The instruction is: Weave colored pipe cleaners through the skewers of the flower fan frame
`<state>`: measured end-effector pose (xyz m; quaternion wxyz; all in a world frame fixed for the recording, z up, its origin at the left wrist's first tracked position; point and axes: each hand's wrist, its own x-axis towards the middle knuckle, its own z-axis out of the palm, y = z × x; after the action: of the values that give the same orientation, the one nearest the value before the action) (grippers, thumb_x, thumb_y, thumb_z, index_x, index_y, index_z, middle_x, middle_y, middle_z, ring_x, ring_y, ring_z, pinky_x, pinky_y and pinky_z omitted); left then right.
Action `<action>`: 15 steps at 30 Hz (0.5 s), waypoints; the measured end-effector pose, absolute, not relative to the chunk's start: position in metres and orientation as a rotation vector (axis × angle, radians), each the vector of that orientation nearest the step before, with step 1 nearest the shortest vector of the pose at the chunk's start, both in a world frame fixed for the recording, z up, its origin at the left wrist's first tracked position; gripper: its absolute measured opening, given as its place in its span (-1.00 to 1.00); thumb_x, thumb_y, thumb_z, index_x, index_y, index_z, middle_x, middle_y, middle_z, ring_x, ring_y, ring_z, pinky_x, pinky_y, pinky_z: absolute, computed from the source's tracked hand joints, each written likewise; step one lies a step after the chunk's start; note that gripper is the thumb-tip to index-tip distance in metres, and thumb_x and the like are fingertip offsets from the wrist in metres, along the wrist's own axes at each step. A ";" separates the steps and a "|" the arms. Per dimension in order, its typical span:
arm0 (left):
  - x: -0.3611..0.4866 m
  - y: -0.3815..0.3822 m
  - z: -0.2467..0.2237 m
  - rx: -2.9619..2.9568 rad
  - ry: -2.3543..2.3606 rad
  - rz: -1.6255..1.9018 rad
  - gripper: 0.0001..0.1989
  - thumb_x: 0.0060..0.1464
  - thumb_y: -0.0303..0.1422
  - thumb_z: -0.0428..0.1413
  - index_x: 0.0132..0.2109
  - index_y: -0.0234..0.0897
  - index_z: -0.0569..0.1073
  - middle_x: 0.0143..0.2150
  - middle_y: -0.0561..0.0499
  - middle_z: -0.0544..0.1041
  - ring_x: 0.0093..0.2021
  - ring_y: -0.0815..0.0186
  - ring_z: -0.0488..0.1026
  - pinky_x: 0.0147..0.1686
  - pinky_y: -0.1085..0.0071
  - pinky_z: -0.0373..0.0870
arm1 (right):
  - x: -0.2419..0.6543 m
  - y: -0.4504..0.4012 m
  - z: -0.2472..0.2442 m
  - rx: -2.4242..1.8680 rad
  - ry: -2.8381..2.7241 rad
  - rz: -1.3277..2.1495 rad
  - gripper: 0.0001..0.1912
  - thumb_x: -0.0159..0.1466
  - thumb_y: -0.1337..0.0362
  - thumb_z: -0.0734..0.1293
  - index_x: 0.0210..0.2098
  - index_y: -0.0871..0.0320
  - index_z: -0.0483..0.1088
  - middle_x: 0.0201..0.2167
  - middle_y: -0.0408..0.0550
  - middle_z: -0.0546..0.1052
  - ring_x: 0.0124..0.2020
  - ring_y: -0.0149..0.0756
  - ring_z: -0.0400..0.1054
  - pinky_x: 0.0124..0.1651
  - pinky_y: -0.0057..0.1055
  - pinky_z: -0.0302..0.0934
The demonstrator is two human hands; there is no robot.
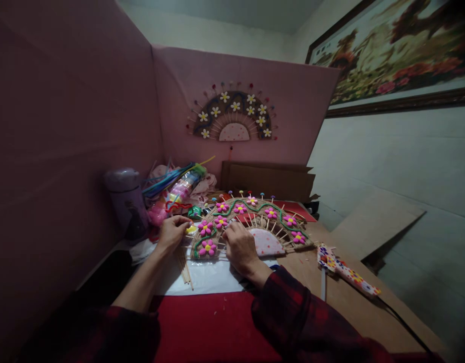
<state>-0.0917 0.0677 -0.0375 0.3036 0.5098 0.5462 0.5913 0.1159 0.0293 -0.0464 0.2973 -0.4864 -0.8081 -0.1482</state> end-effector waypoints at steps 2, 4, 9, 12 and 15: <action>-0.092 0.067 -0.036 1.347 1.440 1.570 -0.81 -0.39 -0.33 0.19 -0.52 -0.37 0.52 -0.60 -0.01 0.48 -0.59 0.38 0.34 -0.61 0.50 0.18 | 0.116 0.029 -0.046 -1.290 -2.145 -0.388 -0.91 0.16 0.45 0.21 -0.42 0.19 0.32 -0.31 0.01 0.37 -0.25 -0.25 0.17 -0.24 -0.38 0.05; -0.093 0.066 -0.033 1.332 1.443 1.580 -0.81 -0.39 -0.33 0.19 -0.52 -0.37 0.52 -0.60 -0.01 0.49 -0.58 0.37 0.34 -0.59 0.50 0.19 | 0.116 0.029 -0.047 -1.287 -2.143 -0.390 -0.91 0.16 0.45 0.21 -0.43 0.19 0.32 -0.31 0.01 0.37 -0.26 -0.25 0.16 -0.24 -0.39 0.05; -0.093 0.065 -0.030 1.300 1.466 1.614 -0.82 -0.40 -0.35 0.17 -0.52 -0.36 0.52 -0.61 0.01 0.48 -0.58 0.38 0.34 -0.58 0.50 0.20 | 0.117 0.031 -0.047 -1.268 -2.141 -0.379 -0.91 0.15 0.45 0.22 -0.44 0.19 0.32 -0.33 0.01 0.36 -0.27 -0.25 0.16 -0.26 -0.38 0.04; -0.091 0.064 -0.029 1.297 1.472 1.624 -0.83 -0.40 -0.36 0.16 -0.53 -0.35 0.51 -0.60 0.01 0.48 -0.57 0.38 0.35 -0.57 0.50 0.22 | 0.117 0.031 -0.047 -1.263 -2.136 -0.373 -0.91 0.16 0.45 0.22 -0.44 0.19 0.32 -0.33 0.00 0.37 -0.27 -0.25 0.17 -0.26 -0.38 0.04; -0.090 0.064 -0.029 1.307 1.475 1.627 -0.84 -0.40 -0.37 0.16 -0.54 -0.35 0.50 -0.59 0.00 0.49 -0.56 0.37 0.36 -0.56 0.49 0.23 | 0.117 0.030 -0.047 -1.268 -2.131 -0.379 -0.92 0.16 0.45 0.23 -0.44 0.19 0.32 -0.32 0.00 0.37 -0.27 -0.25 0.17 -0.25 -0.38 0.04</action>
<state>-0.0896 0.0637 -0.0292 0.2890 0.4897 0.5525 0.6094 0.1165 0.0304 -0.0473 0.3113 -0.4805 -0.8072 -0.1436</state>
